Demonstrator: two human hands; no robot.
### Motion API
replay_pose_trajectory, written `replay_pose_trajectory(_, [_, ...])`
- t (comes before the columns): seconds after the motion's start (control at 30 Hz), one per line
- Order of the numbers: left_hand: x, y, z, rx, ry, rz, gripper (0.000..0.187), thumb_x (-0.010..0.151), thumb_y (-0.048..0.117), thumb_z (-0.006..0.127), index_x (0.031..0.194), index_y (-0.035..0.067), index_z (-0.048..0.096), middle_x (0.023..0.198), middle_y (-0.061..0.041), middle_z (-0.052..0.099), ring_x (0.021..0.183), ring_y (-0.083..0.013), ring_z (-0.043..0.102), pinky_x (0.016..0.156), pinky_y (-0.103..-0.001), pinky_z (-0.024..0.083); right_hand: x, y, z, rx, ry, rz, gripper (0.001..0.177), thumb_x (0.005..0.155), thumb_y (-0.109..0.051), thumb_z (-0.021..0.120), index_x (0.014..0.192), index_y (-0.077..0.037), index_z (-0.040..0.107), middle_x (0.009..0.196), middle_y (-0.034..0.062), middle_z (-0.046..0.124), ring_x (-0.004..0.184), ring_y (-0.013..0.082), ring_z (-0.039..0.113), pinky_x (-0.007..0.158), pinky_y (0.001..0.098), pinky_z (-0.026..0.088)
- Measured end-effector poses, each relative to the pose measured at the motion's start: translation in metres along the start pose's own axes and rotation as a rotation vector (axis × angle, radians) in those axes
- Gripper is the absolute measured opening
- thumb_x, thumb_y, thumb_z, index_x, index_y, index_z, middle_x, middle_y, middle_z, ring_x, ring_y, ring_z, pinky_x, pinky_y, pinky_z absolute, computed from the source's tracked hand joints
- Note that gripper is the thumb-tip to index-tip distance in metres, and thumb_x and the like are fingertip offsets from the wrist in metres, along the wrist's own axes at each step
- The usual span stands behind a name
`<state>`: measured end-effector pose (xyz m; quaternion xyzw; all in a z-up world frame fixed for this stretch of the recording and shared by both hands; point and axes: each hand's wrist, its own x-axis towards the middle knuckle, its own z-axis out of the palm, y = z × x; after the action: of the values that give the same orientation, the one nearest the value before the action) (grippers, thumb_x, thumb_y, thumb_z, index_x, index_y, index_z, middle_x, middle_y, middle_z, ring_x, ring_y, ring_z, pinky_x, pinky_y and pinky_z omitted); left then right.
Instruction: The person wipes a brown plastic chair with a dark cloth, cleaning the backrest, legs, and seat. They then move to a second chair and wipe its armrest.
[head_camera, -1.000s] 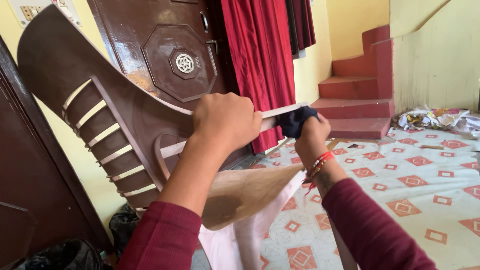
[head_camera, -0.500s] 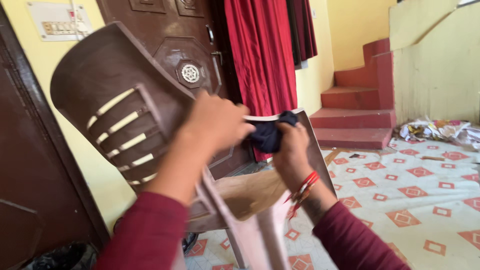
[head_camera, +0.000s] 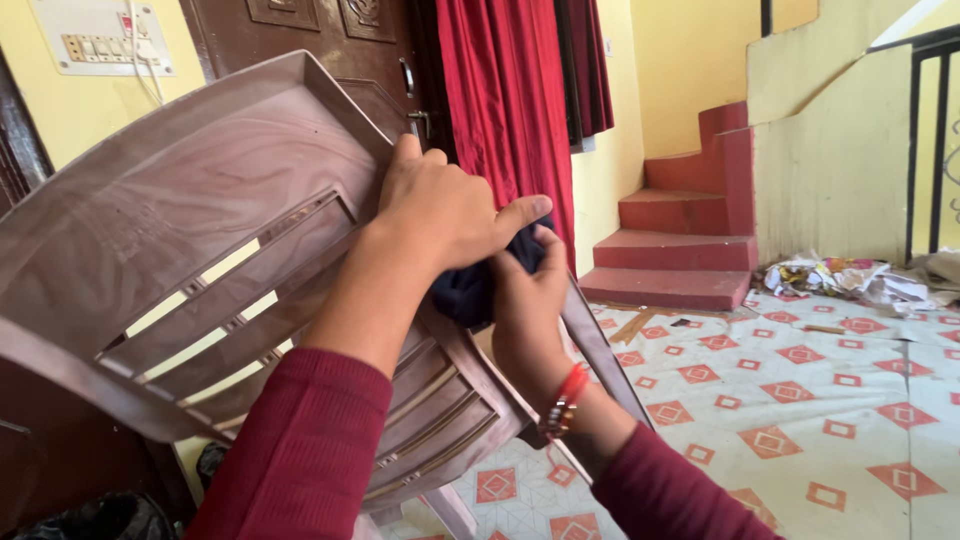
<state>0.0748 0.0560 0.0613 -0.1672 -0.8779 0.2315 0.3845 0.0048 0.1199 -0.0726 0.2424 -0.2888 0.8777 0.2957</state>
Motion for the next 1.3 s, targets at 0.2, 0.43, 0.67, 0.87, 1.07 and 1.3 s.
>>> replay_pose_trajectory(0.2, [-0.005, 0.01, -0.003, -0.063, -0.004, -0.023, 0.096, 0.092, 0.083, 0.025, 0.085, 0.006, 0.083, 0.091, -0.015, 0.076, 0.108, -0.0338, 0.061, 0.112, -0.051, 0.02, -0.029, -0.01, 0.001, -0.698, -0.368, -0.805, 0.049, 0.083, 0.002, 0.066, 0.132, 0.001, 0.055, 0.127, 0.0241, 0.059, 0.115, 0.0388, 0.063, 0.096, 0.045, 0.054])
replay_pose_trajectory(0.43, [-0.007, 0.029, 0.02, -0.005, 0.277, 0.105, 0.075, 0.088, 0.076, 0.046, 0.076, 0.011, 0.083, 0.079, -0.013, 0.075, 0.096, -0.0318, 0.064, 0.104, -0.048, 0.026, -0.007, -0.02, -0.055, -1.16, -0.469, -1.154, 0.051, 0.072, 0.009, 0.064, 0.121, -0.006, 0.067, 0.128, 0.0291, 0.053, 0.112, 0.0483, 0.06, 0.087, 0.0501, 0.056])
replay_pose_trajectory(0.67, [0.005, 0.07, 0.044, 0.004, 0.423, 0.207, 0.064, 0.09, 0.069, 0.061, 0.071, 0.012, 0.081, 0.07, -0.008, 0.074, 0.095, -0.0248, 0.064, 0.107, -0.043, 0.027, -0.012, -0.035, -0.111, -1.286, -0.4, -1.124, 0.056, 0.075, 0.008, 0.068, 0.129, -0.008, 0.066, 0.132, 0.0267, 0.052, 0.117, 0.0468, 0.059, 0.09, 0.0506, 0.055])
replay_pose_trajectory(0.87, [0.015, 0.118, 0.054, -0.003, 0.677, 0.349, 0.04, 0.088, 0.051, 0.069, 0.078, 0.015, 0.081, 0.083, -0.006, 0.076, 0.106, -0.0279, 0.063, 0.117, -0.046, 0.021, -0.02, -0.066, -0.152, -1.32, -0.319, -0.988, 0.059, 0.071, 0.011, 0.062, 0.128, -0.004, 0.066, 0.141, 0.0288, 0.047, 0.128, 0.0513, 0.054, 0.106, 0.0526, 0.051])
replay_pose_trajectory(1.07, [0.002, 0.172, 0.053, -0.102, 0.879, 0.499, 0.033, 0.088, 0.042, 0.071, 0.083, 0.01, 0.079, 0.103, -0.008, 0.074, 0.127, -0.0283, 0.057, 0.125, -0.044, 0.018, -0.048, -0.111, -0.195, -1.306, -0.33, -0.952, 0.055, 0.069, 0.009, 0.059, 0.123, -0.001, 0.064, 0.142, 0.0308, 0.046, 0.13, 0.0537, 0.052, 0.11, 0.0539, 0.047])
replay_pose_trajectory(1.3, [-0.013, 0.199, 0.041, -0.433, 0.944, 0.555, 0.022, 0.094, 0.028, 0.072, 0.087, 0.007, 0.075, 0.108, -0.008, 0.072, 0.13, -0.0281, 0.056, 0.126, -0.045, 0.028, -0.067, -0.138, -0.21, -1.269, -0.362, -0.916, 0.053, 0.071, 0.009, 0.059, 0.123, 0.0, 0.065, 0.135, 0.0289, 0.051, 0.122, 0.0499, 0.057, 0.104, 0.0508, 0.05])
